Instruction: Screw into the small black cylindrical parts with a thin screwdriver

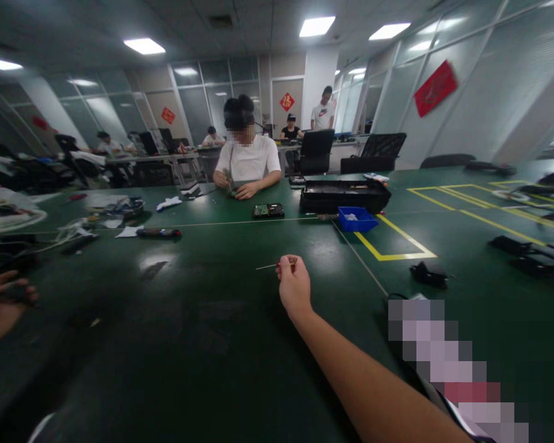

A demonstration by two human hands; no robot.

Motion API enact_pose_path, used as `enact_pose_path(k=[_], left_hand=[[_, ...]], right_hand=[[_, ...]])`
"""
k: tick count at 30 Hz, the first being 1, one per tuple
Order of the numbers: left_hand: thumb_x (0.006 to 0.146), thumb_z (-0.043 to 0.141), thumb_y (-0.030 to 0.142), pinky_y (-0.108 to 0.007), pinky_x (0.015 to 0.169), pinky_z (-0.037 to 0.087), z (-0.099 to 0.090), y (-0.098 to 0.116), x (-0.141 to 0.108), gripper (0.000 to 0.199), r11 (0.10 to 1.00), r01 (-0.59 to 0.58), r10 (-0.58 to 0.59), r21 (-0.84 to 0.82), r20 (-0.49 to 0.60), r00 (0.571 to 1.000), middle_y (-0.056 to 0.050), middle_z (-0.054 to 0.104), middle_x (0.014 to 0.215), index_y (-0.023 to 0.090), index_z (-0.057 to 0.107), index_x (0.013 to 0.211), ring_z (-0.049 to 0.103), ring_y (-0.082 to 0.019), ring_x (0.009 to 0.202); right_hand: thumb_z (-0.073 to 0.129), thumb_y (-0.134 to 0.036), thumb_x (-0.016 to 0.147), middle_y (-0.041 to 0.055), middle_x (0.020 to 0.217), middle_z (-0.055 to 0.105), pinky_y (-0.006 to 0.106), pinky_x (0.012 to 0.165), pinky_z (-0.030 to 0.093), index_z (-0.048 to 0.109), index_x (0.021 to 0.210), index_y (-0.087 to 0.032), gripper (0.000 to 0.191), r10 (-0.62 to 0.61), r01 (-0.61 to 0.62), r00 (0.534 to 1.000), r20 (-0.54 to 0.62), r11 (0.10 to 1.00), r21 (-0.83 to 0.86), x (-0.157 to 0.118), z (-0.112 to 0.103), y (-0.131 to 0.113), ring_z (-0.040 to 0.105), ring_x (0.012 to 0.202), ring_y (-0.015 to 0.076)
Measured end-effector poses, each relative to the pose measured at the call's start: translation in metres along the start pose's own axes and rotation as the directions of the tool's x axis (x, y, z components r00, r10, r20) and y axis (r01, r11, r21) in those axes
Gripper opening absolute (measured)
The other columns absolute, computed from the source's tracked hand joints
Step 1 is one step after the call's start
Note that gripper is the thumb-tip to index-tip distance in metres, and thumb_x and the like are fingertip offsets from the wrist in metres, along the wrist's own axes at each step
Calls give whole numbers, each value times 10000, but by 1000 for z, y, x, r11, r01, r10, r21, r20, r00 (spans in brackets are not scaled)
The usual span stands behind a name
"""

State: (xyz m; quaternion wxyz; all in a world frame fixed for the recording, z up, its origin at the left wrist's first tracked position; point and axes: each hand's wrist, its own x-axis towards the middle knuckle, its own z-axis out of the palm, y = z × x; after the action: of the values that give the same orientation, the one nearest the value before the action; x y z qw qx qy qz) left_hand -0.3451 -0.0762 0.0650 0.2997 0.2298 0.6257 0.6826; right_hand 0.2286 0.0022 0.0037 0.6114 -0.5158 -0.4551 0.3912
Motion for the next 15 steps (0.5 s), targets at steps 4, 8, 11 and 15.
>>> enact_pose_path(k=[4,8,11,15], left_hand=[[743,477,-42,-209,585,535,47,-8,-19,366,996,-29,39,-88,108,993,41,634,685,209,621,968,590,-111,636],[729,457,-21,-219,576,517,116,-10,-58,380,988,34,0,-149,222,975,-14,612,716,166,646,1000,583,-132,642],[771,493,42,-234,601,514,163,-14,-89,344,981,67,1,-184,344,939,-31,602,742,144,623,1073,572,-142,650],[754,537,90,-244,612,484,215,-23,-127,419,988,88,-8,-130,517,856,-27,597,761,139,559,1169,571,-153,647]], right_hand=[[579,-452,924,33,831,672,341,696,507,650,950,-245,220,-1,1,1000,11,1000,-15,0,-1,-1,618,740,201],[580,-455,924,37,840,674,349,704,520,646,945,-246,220,-10,10,1000,13,1000,-13,0,-2,-1,626,739,204],[582,-450,921,35,833,667,351,697,520,635,944,-246,212,-7,7,1000,9,1000,-14,0,-3,-3,623,731,205],[575,-447,923,41,829,663,355,691,521,634,942,-243,213,-14,15,1000,9,999,-29,-1,-3,-6,623,725,208]])
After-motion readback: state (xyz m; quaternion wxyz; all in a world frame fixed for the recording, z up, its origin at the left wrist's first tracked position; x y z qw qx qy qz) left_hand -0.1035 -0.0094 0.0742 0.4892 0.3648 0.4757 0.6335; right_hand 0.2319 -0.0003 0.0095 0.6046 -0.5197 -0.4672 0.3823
